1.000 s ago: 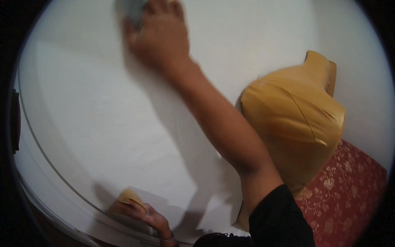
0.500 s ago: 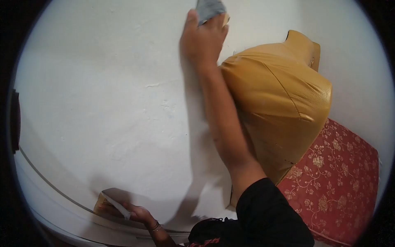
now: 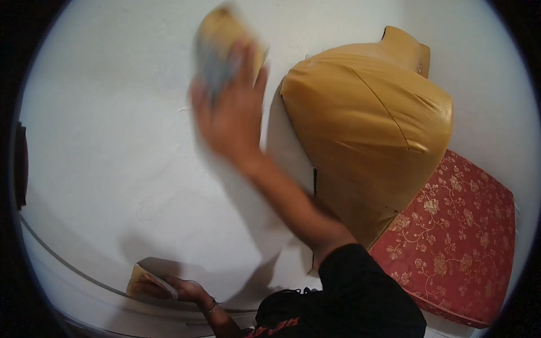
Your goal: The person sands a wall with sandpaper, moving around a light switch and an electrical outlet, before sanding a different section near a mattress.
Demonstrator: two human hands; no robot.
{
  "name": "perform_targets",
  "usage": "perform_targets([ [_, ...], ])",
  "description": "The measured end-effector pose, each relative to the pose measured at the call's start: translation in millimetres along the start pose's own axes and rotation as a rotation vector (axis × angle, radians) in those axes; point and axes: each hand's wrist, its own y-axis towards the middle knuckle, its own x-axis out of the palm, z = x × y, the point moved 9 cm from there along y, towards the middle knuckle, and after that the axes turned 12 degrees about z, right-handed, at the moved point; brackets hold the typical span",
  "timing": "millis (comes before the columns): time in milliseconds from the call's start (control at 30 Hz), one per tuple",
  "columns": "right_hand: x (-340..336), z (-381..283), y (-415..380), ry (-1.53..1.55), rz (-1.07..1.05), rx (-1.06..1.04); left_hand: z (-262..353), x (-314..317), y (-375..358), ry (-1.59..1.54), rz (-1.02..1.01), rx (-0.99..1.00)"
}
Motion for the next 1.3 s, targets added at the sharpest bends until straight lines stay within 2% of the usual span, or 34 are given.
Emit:
perform_targets([
  [67,-15.1,-41.1,-59.9,0.017,-0.303,-0.045,1.0,-0.4,-3.9,-0.026,0.023,-0.04],
  [133,-14.7,-36.1,-61.6,-0.029,-0.381,-0.079,7.6,-2.3,0.9,0.014,-0.029,0.006],
  [200,-12.3,-11.1,-19.3,-0.065,-0.172,-0.026,2.9,-3.4,-4.3,0.029,-0.018,-0.004],
  [233,-9.6,5.7,2.4,0.03,-0.059,0.013,0.5,-4.3,-7.7,0.045,-0.012,-0.015],
  [267,-3.6,25.6,17.6,0.16,-0.087,0.212,-0.8,-4.6,-9.8,0.044,-0.009,-0.029],
  [367,0.1,19.5,26.9,0.09,-0.081,0.218,3.3,-7.8,-10.9,0.137,-0.014,0.061],
  [433,-17.4,-13.6,-18.4,0.166,0.006,0.11,7.9,-11.5,-9.3,0.083,0.034,0.074],
  [500,-35.8,-52.8,-101.6,0.059,-0.364,-0.01,11.6,-12.3,-7.5,0.095,0.004,0.107],
  [600,-84.5,-48.4,-262.2,0.093,-0.385,-0.027,7.8,-15.6,-15.4,0.084,-0.044,0.123],
  [633,-90.1,-42.7,-271.5,0.09,-0.395,-0.006,6.1,-17.5,-14.6,0.071,-0.023,0.102],
  [700,-96.8,-15.1,-272.5,0.059,-0.359,0.15,11.2,-19.6,-10.3,0.07,0.005,0.086],
  [767,-82.6,-0.9,-208.2,0.087,-0.337,0.47,13.2,-19.2,-4.1,0.048,0.021,0.131],
  [833,-80.8,7.5,-152.1,0.249,-0.12,0.553,8.9,-29.1,-6.4,0.007,0.065,0.143],
  [867,-72.2,11.2,-142.4,0.27,-0.235,0.508,13.2,-30.2,-5.5,-0.006,0.047,0.16],
  [933,-82.4,7.6,-132.9,0.217,-0.257,0.407,14.5,-35.6,-1.7,-0.079,0.093,0.062],
  [1000,-92.2,44.8,-187.4,0.17,-0.125,0.415,16.0,-27.9,-8.0,-0.106,0.077,0.038],
  [1067,-106.6,113.6,-320.4,0.282,-0.082,1.054,11.2,-28.2,-8.9,-0.131,0.077,0.0],
  [1133,-140.7,131.9,-398.5,0.166,0.175,1.61,18.3,-26.9,-9.0,-0.018,0.088,0.113],
  [1167,-145.7,134.3,-400.9,0.158,0.189,1.612,20.4,-24.9,-8.8,-0.03,0.082,0.118],
  [1233,-142.3,119.1,-386.4,0.13,-0.064,1.771,26.5,-25.2,-6.8,-0.024,0.091,0.143],
  [1300,-122.5,114.2,-346.1,-0.009,-0.144,1.376,26.5,-24.1,-7.8,-0.055,0.089,0.125],
])
